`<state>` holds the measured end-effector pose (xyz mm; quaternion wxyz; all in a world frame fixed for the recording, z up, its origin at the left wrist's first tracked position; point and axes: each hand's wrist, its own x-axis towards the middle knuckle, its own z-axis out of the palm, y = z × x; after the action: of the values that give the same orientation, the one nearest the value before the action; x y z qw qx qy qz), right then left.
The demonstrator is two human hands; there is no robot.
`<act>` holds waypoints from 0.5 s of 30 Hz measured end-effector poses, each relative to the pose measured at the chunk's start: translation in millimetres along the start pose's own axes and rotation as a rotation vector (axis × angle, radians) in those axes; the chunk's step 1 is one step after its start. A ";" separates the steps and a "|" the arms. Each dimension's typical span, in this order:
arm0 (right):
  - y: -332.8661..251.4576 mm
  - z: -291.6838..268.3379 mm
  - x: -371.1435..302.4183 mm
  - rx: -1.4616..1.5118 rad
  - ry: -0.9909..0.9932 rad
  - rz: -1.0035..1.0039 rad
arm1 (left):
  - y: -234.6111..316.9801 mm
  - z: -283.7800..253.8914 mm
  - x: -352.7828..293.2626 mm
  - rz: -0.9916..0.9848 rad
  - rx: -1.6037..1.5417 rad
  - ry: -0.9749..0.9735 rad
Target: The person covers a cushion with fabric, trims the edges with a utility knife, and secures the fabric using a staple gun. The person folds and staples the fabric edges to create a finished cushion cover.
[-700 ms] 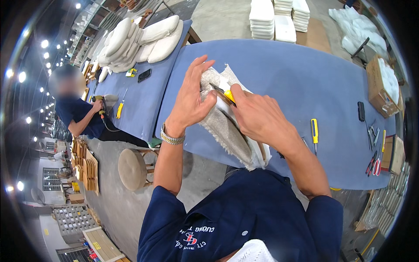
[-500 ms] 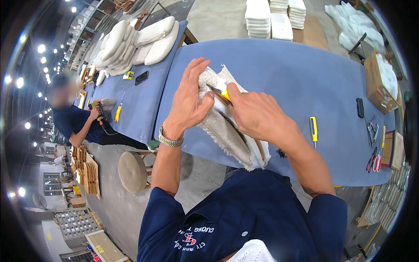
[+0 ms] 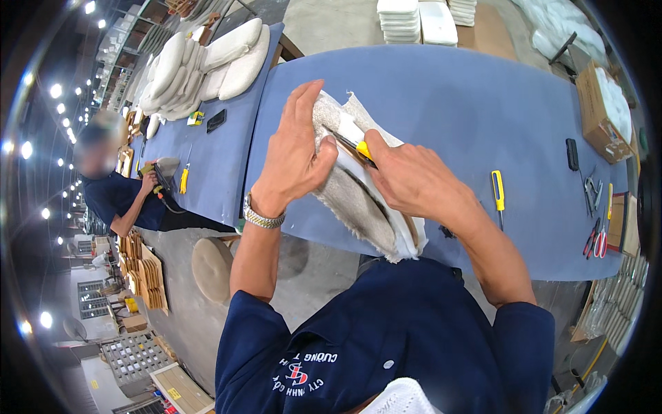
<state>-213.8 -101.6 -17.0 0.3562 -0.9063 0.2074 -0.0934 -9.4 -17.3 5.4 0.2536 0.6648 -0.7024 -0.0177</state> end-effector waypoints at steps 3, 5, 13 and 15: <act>3.5 6.5 -5.1 -0.014 0.005 0.030 | 0.5 -1.7 2.2 0.005 0.002 -0.018; 4.7 10.5 -8.0 -0.015 0.025 0.035 | 1.0 -1.8 2.1 0.018 0.002 -0.029; 10.2 20.4 -29.0 0.014 0.133 0.021 | 9.1 -12.5 -4.8 0.046 -0.045 -0.108; 12.2 18.3 -39.3 0.044 0.150 0.013 | 13.0 -13.8 -8.8 0.058 -0.052 -0.137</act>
<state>-247.0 -81.2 -39.5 0.3600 -0.8874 0.2374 -0.1631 -16.3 -3.2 19.2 0.2227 0.6344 -0.7365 -0.0742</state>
